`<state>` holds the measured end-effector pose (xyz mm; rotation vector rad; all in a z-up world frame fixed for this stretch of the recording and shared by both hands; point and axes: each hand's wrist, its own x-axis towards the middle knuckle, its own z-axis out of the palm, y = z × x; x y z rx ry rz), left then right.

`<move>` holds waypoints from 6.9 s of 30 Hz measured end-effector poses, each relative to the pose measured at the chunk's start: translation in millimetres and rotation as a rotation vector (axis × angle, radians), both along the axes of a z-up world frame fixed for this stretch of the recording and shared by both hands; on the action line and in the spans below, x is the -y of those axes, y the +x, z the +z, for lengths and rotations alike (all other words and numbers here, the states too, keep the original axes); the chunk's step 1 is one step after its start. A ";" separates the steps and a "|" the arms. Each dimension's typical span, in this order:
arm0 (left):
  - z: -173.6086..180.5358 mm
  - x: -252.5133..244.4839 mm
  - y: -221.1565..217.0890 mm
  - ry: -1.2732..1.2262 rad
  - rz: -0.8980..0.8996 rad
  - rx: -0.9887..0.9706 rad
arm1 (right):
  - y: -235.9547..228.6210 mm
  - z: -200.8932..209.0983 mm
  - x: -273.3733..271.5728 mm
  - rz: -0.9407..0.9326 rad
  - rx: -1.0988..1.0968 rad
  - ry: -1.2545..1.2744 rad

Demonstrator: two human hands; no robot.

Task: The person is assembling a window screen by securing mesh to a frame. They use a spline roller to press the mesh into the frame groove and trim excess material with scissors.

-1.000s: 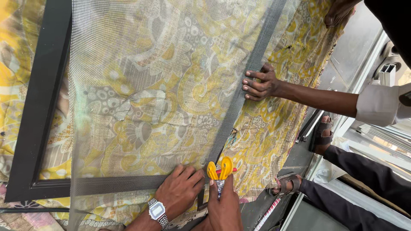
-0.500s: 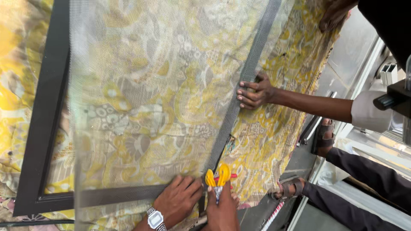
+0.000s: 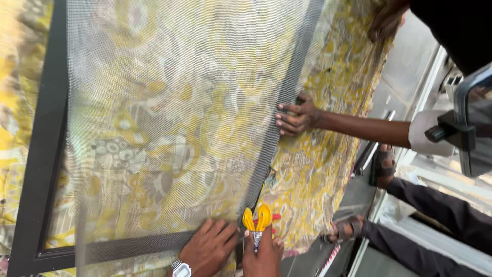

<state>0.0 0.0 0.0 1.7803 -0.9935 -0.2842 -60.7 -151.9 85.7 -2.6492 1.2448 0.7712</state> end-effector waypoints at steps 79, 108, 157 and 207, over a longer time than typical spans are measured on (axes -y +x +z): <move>-9.5 10.4 -31.1 0.075 0.018 -0.149 | 163.3 28.3 31.8 -0.396 0.140 0.313; 38.5 -1.9 -2.6 0.195 -0.002 -0.174 | 23.1 14.6 2.3 -0.260 0.117 0.369; 32.7 -6.5 -41.1 0.278 0.027 0.242 | -78.8 37.6 68.2 0.726 -0.029 0.103; 27.1 -11.9 -35.9 0.183 0.066 0.170 | 76.7 89.0 52.4 1.755 -0.052 0.499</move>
